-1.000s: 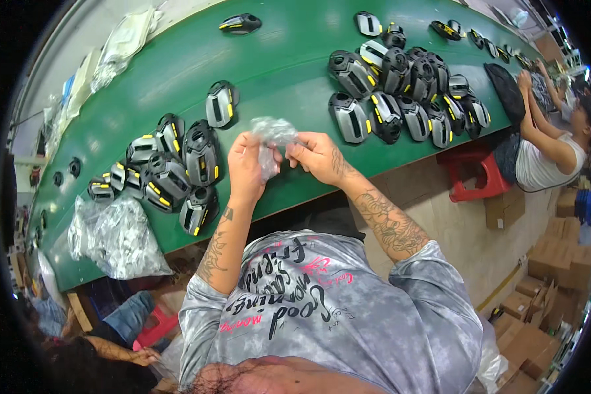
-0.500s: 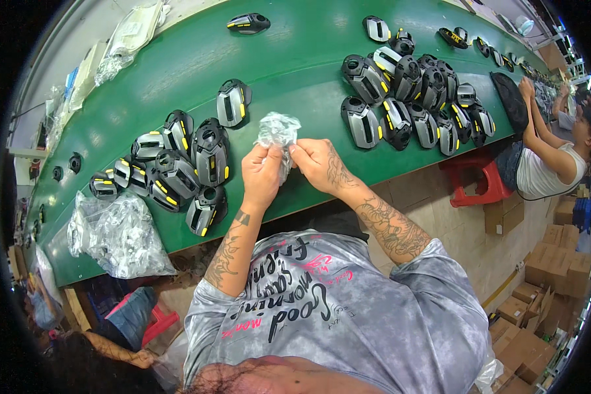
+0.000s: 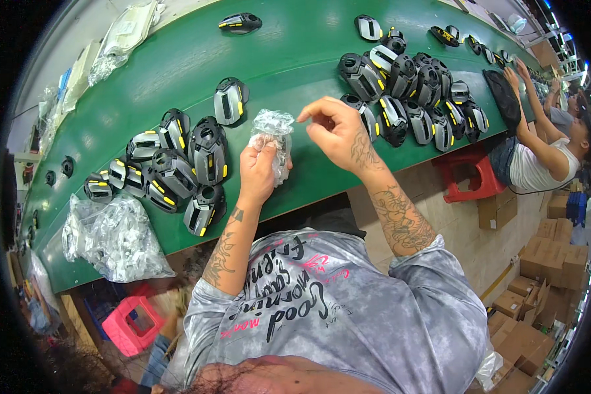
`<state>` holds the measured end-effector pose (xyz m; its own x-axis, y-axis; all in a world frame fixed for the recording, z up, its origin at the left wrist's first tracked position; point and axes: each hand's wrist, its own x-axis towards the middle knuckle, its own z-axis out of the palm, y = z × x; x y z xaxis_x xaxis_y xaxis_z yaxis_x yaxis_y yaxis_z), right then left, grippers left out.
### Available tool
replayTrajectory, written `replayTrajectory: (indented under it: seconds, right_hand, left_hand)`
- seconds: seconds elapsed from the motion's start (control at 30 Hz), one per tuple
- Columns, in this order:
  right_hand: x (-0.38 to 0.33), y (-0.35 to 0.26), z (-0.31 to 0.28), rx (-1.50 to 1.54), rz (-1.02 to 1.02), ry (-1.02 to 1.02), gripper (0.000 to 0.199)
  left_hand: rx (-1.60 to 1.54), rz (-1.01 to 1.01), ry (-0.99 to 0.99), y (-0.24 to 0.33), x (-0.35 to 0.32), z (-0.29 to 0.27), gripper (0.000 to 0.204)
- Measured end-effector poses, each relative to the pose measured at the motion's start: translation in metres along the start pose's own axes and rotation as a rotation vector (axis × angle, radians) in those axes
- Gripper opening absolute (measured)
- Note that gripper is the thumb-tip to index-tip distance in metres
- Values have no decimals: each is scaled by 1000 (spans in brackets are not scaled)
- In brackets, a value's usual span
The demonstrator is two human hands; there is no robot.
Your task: The person takes small parts out of plastic bags, attaches them onto plastic casings by hand, and places the assembled casings on the workbench.
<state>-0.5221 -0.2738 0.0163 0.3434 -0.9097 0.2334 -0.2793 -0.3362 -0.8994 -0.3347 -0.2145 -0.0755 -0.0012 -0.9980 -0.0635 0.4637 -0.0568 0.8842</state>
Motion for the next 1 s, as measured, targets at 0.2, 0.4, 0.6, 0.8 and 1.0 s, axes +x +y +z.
replayTrajectory:
  seconds: [0.2, 0.4, 0.6, 0.8, 1.0]
  right_hand:
    - [12, -3, 0, 25, 285, -269, 24]
    - [12, 4, 6, -169, 167, -379, 34]
    - [9, 15, -19, -2, 233, -294, 20]
    - [6, 32, -21, 93, 224, -88, 12]
    - [25, 57, -1, 278, 183, 132, 10]
  left_hand:
    - [57, -16, -33, -1, -4, 0, 19]
    - [239, 101, -8, -3, -7, 7, 21]
    - [-143, 24, 56, 0, 3, -4, 23]
    - [-372, 46, -14, 5, 2, -6, 23]
    - [-2, 90, -4, -8, 5, -4, 21]
